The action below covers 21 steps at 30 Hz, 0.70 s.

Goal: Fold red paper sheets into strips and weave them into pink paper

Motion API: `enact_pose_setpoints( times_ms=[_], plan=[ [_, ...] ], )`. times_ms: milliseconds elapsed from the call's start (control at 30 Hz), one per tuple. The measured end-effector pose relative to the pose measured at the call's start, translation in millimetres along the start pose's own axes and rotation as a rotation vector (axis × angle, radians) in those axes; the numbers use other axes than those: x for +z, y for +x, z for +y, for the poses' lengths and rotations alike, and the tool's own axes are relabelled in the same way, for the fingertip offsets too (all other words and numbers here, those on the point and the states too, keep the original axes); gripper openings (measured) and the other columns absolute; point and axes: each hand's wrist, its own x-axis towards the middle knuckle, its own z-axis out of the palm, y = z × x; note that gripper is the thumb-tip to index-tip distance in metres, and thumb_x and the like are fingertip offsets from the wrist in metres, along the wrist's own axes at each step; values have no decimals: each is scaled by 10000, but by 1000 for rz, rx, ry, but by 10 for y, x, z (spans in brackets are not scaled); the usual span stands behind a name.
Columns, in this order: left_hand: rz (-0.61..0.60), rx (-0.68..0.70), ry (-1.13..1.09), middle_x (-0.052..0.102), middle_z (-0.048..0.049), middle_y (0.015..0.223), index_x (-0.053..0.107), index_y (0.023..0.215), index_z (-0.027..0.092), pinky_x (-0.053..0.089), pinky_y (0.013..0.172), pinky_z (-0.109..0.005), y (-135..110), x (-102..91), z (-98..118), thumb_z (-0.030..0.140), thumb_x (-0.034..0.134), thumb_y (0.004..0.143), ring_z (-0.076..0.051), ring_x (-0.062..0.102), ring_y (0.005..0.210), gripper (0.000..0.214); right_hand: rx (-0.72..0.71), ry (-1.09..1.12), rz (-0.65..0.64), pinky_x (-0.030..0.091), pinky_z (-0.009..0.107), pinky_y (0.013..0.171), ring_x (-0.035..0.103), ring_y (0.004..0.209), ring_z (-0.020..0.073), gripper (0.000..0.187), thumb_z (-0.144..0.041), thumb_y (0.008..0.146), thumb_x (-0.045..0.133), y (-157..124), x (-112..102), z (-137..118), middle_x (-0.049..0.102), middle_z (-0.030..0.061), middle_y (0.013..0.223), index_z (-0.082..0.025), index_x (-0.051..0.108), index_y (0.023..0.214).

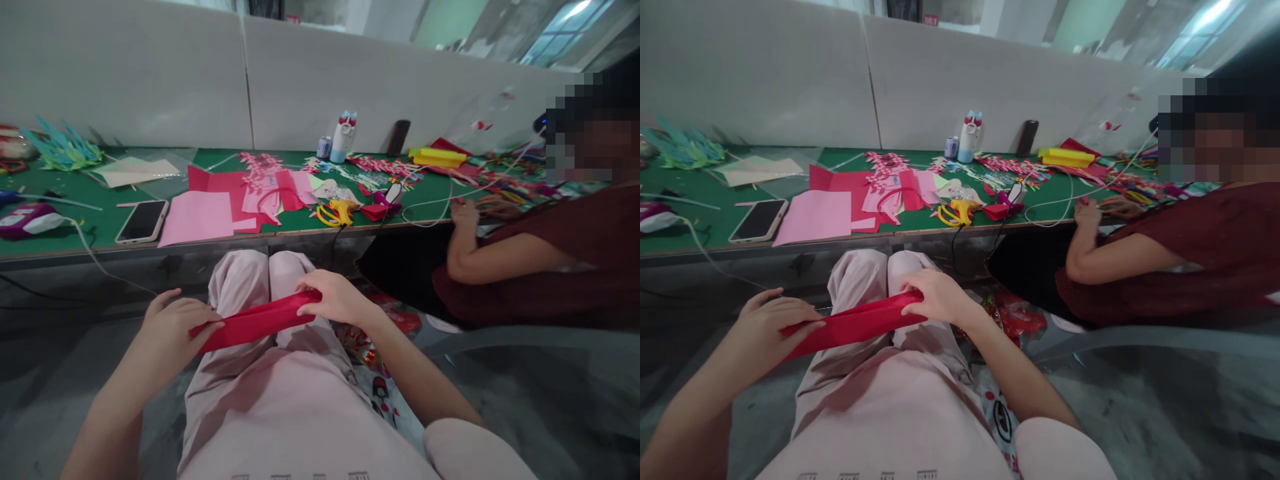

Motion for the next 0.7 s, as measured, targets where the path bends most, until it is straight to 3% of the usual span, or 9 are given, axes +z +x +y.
enact_pose_setpoints(
  times_ms=[200, 400, 533, 700],
  plan=[
    [10, -21, -22, 759, 8, 848, 703, 774, 306, 286, 1014, -476, -41, -11, -21, 376, 551, 859, -242, 691, 856, 188, -95, 92, -22, 456, 283, 828, 607, 861, 156, 37, -170, 798, 681, -36, 25, 65, 677, 55, 929, -161, 710, 818],
    [3, -28, -17, 761, 9, 863, 700, 782, 305, 281, 1016, -480, -73, 7, -42, 366, 557, 855, -240, 689, 866, 171, -46, 111, 8, 466, 289, 831, 619, 859, 154, 85, -158, 804, 657, -39, 59, 82, 695, 52, 908, -158, 699, 879],
    [9, -28, -25, 762, 0, 853, 702, 782, 303, 284, 1012, -484, -41, 10, -22, 367, 543, 863, -236, 687, 855, 190, 2, 20, 0, 459, 300, 842, 609, 902, 170, 323, -135, 774, 647, -17, 77, 4, 686, 66, 965, -151, 644, 1097],
    [-16, 9, -45, 757, -3, 824, 699, 764, 283, 275, 1025, -480, 77, 13, 133, 349, 540, 861, -222, 683, 832, 197, -104, -158, -100, 431, 295, 831, 587, 909, 180, 175, -207, 846, 604, 106, 188, -145, 671, 74, 922, -144, 701, 977]
  ],
)
